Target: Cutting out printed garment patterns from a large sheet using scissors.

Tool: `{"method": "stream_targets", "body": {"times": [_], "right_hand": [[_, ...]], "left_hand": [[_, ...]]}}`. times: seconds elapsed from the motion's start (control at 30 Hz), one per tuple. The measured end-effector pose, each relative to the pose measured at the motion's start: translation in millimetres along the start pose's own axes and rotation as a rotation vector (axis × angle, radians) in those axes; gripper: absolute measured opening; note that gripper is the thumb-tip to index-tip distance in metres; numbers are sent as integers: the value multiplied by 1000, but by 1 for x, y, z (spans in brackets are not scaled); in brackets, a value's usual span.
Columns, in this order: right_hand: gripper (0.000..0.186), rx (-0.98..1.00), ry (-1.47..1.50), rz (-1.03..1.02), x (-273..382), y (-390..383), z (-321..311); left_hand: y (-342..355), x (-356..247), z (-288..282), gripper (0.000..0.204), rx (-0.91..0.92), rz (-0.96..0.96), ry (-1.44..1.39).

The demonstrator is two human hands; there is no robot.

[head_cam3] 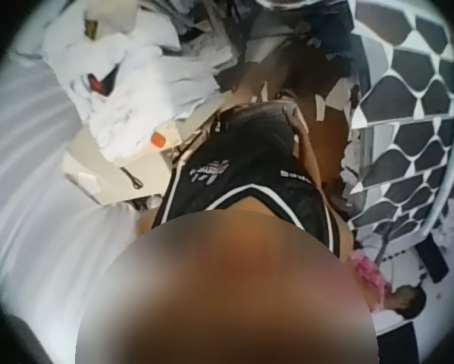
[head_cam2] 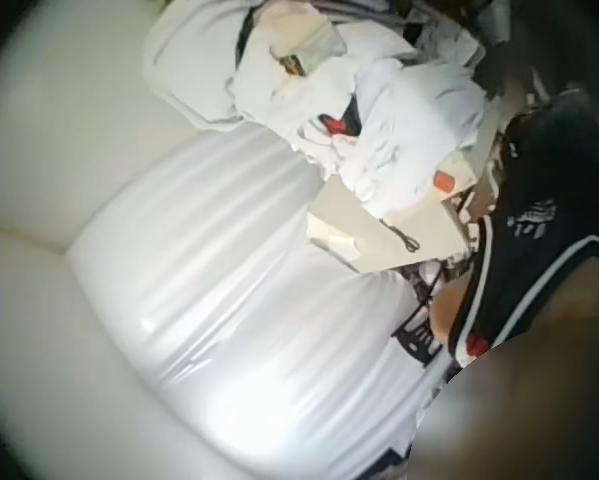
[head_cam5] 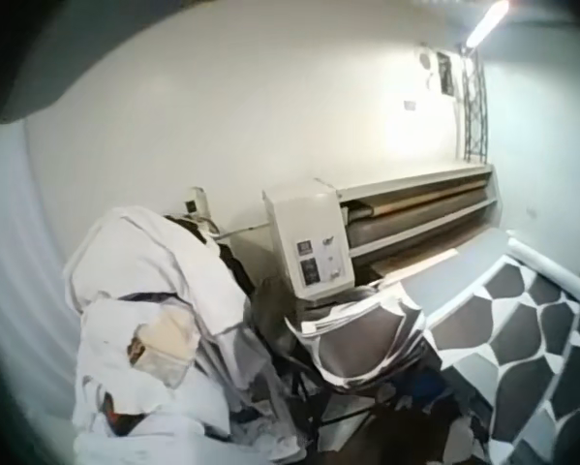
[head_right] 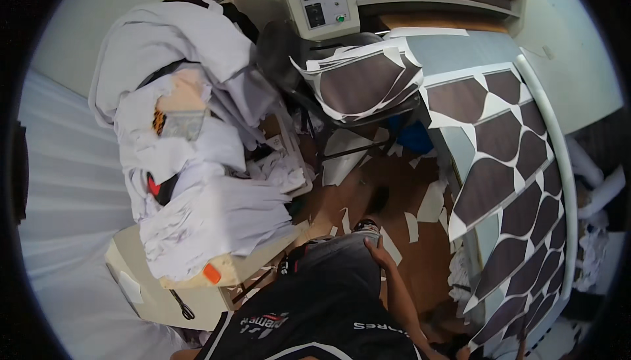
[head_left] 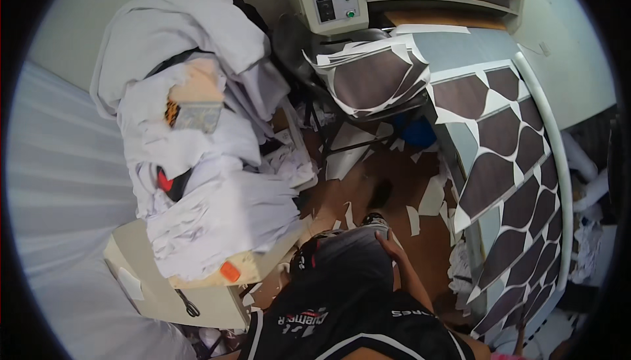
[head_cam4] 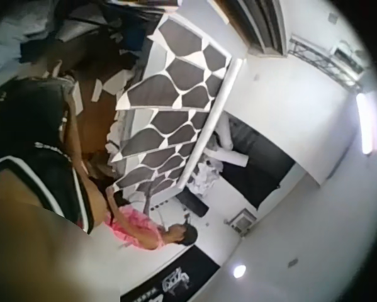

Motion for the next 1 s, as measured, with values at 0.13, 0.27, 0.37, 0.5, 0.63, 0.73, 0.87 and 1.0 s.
{"method": "stream_targets", "body": {"times": [0.13, 0.27, 0.37, 0.5, 0.63, 0.73, 0.87, 1.0], "right_hand": [[82, -37, -543, -67, 88, 57, -102], [48, -236, -407, -426, 206, 69, -223], [44, -233, 267, -513, 293, 38, -330], [46, -667, 277, -805, 408, 78, -455], [94, -772, 147, -801, 503, 149, -516], [103, -447, 279, -686, 537, 220, -506], [89, -324, 169, -797, 560, 218, -475], [85, -285, 192, -845, 561, 191, -458]], "left_hand": [[87, -87, 72, 33, -47, 258, 106], [114, -285, 31, 31, -152, 466, 232], [81, -478, -14, 31, -170, 609, 331], [117, -718, -67, 28, 119, 363, -112], [243, -828, -97, 43, -124, 718, 133], [357, -833, -132, 79, -446, 748, 514], [438, -816, -147, 99, -461, 552, 544], [456, -800, -138, 86, -374, 600, 490]]}}
Point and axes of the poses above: each hand's wrist, its own y-axis towards the middle knuckle, its own z-axis out of the palm, x = y × z, the point moved 10 cm from there along y, towards the middle knuckle, and after that the axes turned 7 degrees about z, right-handed, at the moved point
